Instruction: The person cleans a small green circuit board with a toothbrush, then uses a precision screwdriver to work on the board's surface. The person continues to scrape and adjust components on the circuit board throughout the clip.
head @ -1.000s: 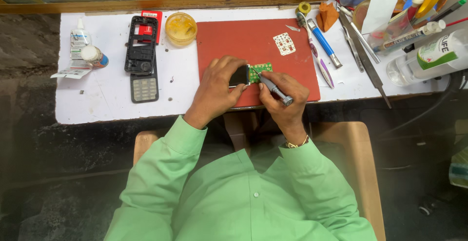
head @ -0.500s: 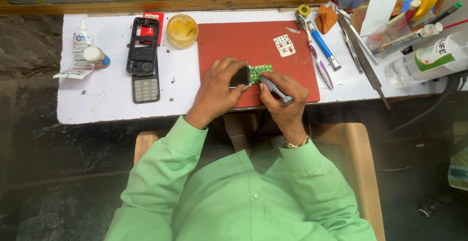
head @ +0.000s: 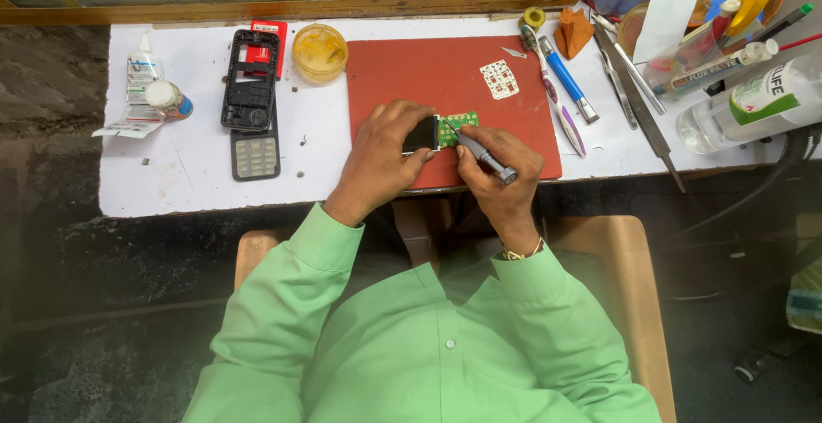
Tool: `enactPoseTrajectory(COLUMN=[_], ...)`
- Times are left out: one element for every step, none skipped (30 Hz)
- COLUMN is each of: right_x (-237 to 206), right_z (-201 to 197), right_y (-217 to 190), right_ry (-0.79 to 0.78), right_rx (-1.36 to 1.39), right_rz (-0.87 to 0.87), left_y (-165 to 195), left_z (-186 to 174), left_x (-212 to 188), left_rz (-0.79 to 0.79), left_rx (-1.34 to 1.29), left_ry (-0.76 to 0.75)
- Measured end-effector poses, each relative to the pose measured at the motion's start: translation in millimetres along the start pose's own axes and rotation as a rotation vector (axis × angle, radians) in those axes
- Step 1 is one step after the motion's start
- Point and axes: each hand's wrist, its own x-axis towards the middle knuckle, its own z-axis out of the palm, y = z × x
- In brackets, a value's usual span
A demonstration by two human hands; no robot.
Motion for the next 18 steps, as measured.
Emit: enactPoseTrajectory(right_x=[0.2, 0.1, 0.1, 0.2, 0.4, 0.6, 0.7, 0.6, 0.8, 1.0, 1.1, 1.4, 1.6, 1.4, 1.2, 0.9, 0.9, 0.8], right_z=[-0.2, -0.4, -0.7, -0.4, -0.4, -0.2, -0.1, -0.2, -0.7, -0.7, -0.8, -0.6, -0.7, -1.1, -1.5, -1.3, -1.3, -0.7], right_y=[0.1, -0.2, -0.3, -0.6, -0.8, -1.1, -1.4, -1.7, -2.0, -2.2, -2.3, -2.3, -2.1, -2.1, -2.1, -2.1, -1.9, -1.8], right_ry=[0.002, -0.005, -0.012, -0.02, -0.013, -0.006, 0.001, -0.006, -0.012, -0.02, -0.016, -0.012, -0.007, -0.013, -0.018, -0.025, -0.017, -0.008], right_rx=[-0.003, -0.015, -0.025, -0.035, -0.016, 0.003, 0.021, 0.008, -0.005, -0.017, -0.006, 0.004, 0.013, 0.011, 0.008, 0.007, 0.004, 0.001], right_rz=[-0.023, 0.017, 0.056, 0.095, 0.061, 0.027, -0.005, 0.025, 0.055, 0.085, 0.063, 0.041, 0.019, 0.027, 0.035, 0.044, 0.057, 0.07], left_y=[-0.1, -0.3, -0.4, -0.7, -0.7, -0.7, -0.6, -0.7, -0.5, -0.3, -0.1, 0.0, 0.3, 0.5, 0.7, 0.6, 0.6, 0.4], left_z=[0.2, 0.4, 0.5, 0.5, 0.7, 0.7, 0.6, 0.6, 0.6, 0.5, 0.4, 0.1, 0.1, 0.1, 0.1, -0.1, -0.2, -0.5], left_x=[-0.1, 0.1, 0.2, 0.2, 0.2, 0.0, -0.3, -0.3, 0.1, 0.0, -0.1, -0.4, -0.5, -0.4, -0.3, -0.3, 0.0, 0.1], left_rz=[0.0, 0.002, 0.003, 0.005, 0.007, 0.008, 0.011, 0.016, 0.02, 0.014, 0.006, -0.001, 0.003, 0.008, 0.013, 0.015, 0.016, 0.018], left_rx=[0.001, 0.002, 0.003, 0.001, 0.0, -0.001, 0.002, 0.005, 0.008, 0.005, 0.002, -0.002, -0.001, -0.001, -0.002, 0.0, 0.001, 0.004], left_ry=[0.0, 0.0, 0.001, 0.003, 0.005, 0.008, 0.009, 0.011, 0.013, 0.01, 0.006, 0.002, 0.006, 0.009, 0.012, 0.009, 0.006, 0.004])
